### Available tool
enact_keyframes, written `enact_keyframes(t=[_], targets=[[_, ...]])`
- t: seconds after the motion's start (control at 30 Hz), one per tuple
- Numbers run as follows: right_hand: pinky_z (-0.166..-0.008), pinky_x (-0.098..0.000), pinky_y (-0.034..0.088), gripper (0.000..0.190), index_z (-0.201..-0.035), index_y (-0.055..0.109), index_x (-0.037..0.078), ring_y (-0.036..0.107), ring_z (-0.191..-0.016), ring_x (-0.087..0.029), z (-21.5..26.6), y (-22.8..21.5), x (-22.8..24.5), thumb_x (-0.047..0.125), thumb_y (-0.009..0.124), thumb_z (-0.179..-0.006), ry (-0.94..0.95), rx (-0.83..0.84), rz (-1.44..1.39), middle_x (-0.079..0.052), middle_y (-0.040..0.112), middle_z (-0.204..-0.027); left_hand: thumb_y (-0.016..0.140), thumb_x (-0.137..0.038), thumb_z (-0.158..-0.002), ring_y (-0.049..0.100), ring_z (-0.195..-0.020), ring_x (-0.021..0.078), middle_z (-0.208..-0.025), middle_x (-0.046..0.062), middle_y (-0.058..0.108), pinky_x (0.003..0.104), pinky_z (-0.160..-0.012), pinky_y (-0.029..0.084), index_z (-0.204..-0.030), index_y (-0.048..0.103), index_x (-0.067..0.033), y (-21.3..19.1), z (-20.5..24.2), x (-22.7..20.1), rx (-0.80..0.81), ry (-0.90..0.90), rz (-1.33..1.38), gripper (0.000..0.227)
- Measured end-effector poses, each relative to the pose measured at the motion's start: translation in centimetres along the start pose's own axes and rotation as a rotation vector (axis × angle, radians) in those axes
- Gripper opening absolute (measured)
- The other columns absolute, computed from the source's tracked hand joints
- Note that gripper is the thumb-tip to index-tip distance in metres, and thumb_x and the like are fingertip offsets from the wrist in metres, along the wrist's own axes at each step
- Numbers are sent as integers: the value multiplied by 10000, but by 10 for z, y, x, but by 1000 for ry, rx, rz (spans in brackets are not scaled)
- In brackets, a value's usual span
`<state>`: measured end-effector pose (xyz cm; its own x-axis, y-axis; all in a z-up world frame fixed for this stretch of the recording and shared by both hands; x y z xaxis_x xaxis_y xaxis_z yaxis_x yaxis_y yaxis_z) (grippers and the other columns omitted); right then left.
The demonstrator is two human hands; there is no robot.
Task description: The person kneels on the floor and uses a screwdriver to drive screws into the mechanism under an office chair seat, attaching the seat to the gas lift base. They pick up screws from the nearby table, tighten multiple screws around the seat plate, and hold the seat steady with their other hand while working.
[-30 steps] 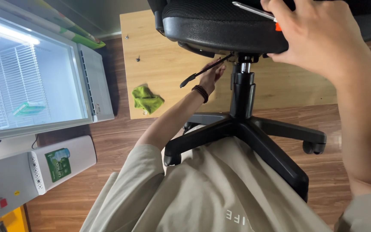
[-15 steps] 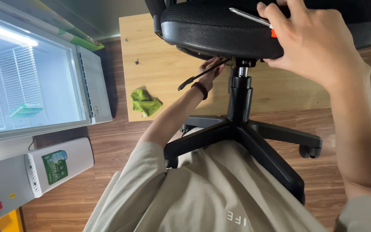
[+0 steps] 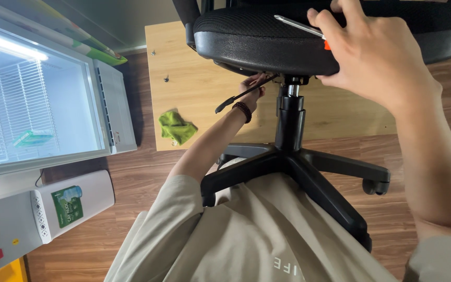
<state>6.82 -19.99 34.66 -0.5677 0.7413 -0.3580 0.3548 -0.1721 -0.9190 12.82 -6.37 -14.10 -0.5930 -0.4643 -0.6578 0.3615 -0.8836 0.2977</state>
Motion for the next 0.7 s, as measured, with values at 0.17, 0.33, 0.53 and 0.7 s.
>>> enact_keyframes(t=[0.17,0.33,0.53,0.7], targets=[[-460,-255,478,846,-1315,634,77,638,-556,-136,-1,-3,0,459,949,-629,-3,-10,-44,-115,593,-1227,759,-172,-931,564,-517,74,-892,99,771,219,-469,489,-1000,694,-11,-3,-9,-5,31,54,-24,187],[-451,-252,477,805,-1301,630,77,640,-551,-128,2,-2,-1,416,956,-647,-5,-31,-54,-136,588,-1270,752,-140,-923,584,-541,64,-910,115,770,199,-482,494,-1005,708,10,0,-12,4,29,37,58,177],[-458,-252,488,845,-1304,628,83,668,-584,-139,3,-3,0,447,950,-613,-3,-23,-50,-131,589,-1263,727,-114,-931,575,-546,79,-896,112,733,205,-473,498,-1017,690,15,5,-8,8,-28,3,107,159],[-470,-270,490,868,-1336,619,70,655,-563,-158,4,0,-2,450,952,-630,7,9,-68,-139,587,-1264,728,-102,-941,576,-570,77,-893,112,736,202,-504,484,-1044,676,33,7,-1,1,-56,-22,161,177]])
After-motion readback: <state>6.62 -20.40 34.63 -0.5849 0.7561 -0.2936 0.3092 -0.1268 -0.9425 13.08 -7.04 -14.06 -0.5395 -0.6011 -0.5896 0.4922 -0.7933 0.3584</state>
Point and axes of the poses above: each hand's wrist, its own z-axis away from the middle knuckle, its own y-axis out of the palm, x = y × z, the point moved 6 cm from there along -z, towards the middle knuckle
